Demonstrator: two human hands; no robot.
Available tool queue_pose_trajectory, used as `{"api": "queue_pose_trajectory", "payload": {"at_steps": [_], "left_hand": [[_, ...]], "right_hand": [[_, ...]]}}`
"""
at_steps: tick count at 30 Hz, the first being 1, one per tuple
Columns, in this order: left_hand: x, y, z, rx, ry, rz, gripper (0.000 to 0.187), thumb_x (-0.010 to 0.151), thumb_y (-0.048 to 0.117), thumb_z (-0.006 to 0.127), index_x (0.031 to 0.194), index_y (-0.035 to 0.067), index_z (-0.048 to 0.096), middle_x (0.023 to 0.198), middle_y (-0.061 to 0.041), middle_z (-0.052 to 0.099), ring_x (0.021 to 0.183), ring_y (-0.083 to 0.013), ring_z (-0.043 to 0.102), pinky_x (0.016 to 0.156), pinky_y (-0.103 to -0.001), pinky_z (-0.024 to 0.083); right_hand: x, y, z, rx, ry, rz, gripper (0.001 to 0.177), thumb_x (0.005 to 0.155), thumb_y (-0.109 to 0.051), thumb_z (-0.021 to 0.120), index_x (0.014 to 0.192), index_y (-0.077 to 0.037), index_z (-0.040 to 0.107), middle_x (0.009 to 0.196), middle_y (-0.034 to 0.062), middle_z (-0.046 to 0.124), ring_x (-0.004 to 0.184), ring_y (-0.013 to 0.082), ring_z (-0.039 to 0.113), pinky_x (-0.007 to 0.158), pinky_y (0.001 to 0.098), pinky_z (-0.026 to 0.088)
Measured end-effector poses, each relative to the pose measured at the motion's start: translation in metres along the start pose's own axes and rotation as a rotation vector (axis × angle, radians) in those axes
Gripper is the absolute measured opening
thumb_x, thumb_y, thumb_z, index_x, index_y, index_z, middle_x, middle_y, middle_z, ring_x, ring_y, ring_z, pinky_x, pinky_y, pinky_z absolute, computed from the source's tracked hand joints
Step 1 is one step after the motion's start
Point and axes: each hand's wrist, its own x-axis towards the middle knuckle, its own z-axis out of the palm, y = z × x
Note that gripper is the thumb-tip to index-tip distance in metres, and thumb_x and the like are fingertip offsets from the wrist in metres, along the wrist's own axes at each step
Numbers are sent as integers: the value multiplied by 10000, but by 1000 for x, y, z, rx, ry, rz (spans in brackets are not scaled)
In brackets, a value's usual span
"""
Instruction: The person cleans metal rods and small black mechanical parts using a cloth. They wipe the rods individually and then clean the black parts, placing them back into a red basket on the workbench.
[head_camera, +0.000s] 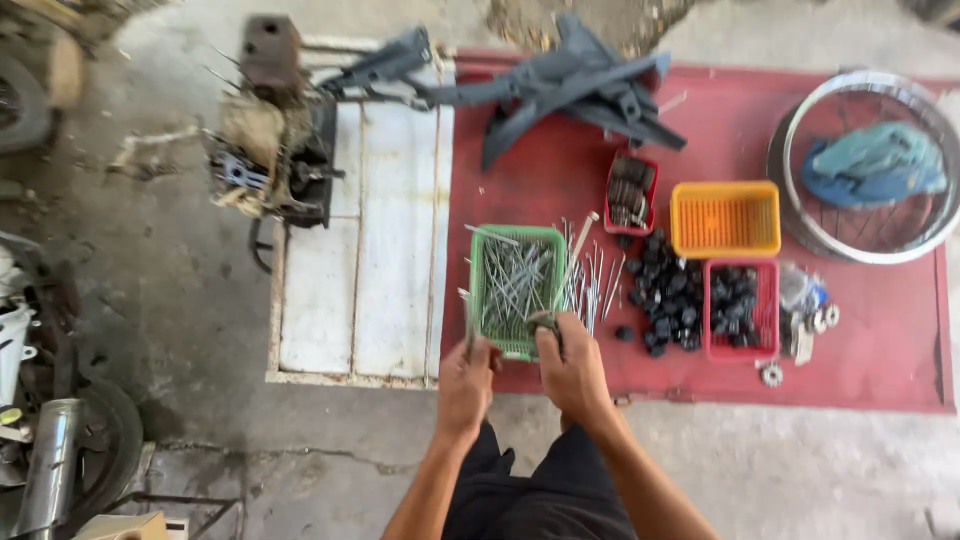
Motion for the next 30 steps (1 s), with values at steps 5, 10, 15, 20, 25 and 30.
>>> {"api": "queue_pose_trajectory", "payload": {"at_steps": [5, 10, 15, 20, 25, 30], "left_hand": [[29, 3, -12, -82, -1, 34, 376, 1095, 324, 499, 882, 47, 635, 644, 14, 495, 427, -27, 277, 378, -231, 213], [41, -4, -18, -72, 17, 17, 353, 1092, 290, 512, 880, 40, 642, 658, 4, 508, 457, -26, 320, 402, -218, 243], [37, 10, -25, -65, 8, 15, 365, 1089, 268, 505, 878, -1, 634, 645, -6, 500, 470, -40, 325, 420, -226, 275], [41, 5, -44, -46, 33, 20, 371, 1087, 260, 507, 877, -15, 640, 606, -8, 474, 467, -55, 324, 423, -233, 277], [42, -9, -66, -76, 84, -27, 343, 1079, 239, 529, 891, -25, 643, 637, -18, 491, 492, -51, 336, 438, -229, 277], [35, -17, -79, -63, 116, -60, 343, 1087, 246, 513, 891, 0, 650, 630, -2, 485, 464, -41, 307, 410, -222, 243]], "right_hand": [[49, 100, 48, -142, -95, 123, 233, 980, -209, 490, 992, -41, 651, 891, 115, 646, 709, 250, 604, 656, 400, 520], [86, 250, 108, -309, -162, 186, 355, 1072, -293, 370, 1195, -52, 600, 1073, 177, 547, 824, 320, 588, 827, 491, 536], [132, 278, 146, -413, 28, 68, 269, 991, -255, 493, 1024, -19, 618, 977, 214, 600, 787, 421, 595, 765, 538, 506], [231, 205, 182, -358, -189, -9, 501, 959, -202, 507, 1436, -52, 469, 1173, 215, 687, 891, 365, 685, 774, 440, 561], [276, 222, 210, -450, -447, 159, 526, 943, -228, 486, 1436, -51, 520, 1156, 173, 730, 907, 332, 715, 781, 423, 566], [199, 215, 178, -514, -285, -2, 226, 920, -139, 498, 872, 11, 660, 775, 184, 693, 609, 364, 641, 580, 468, 559]]}}
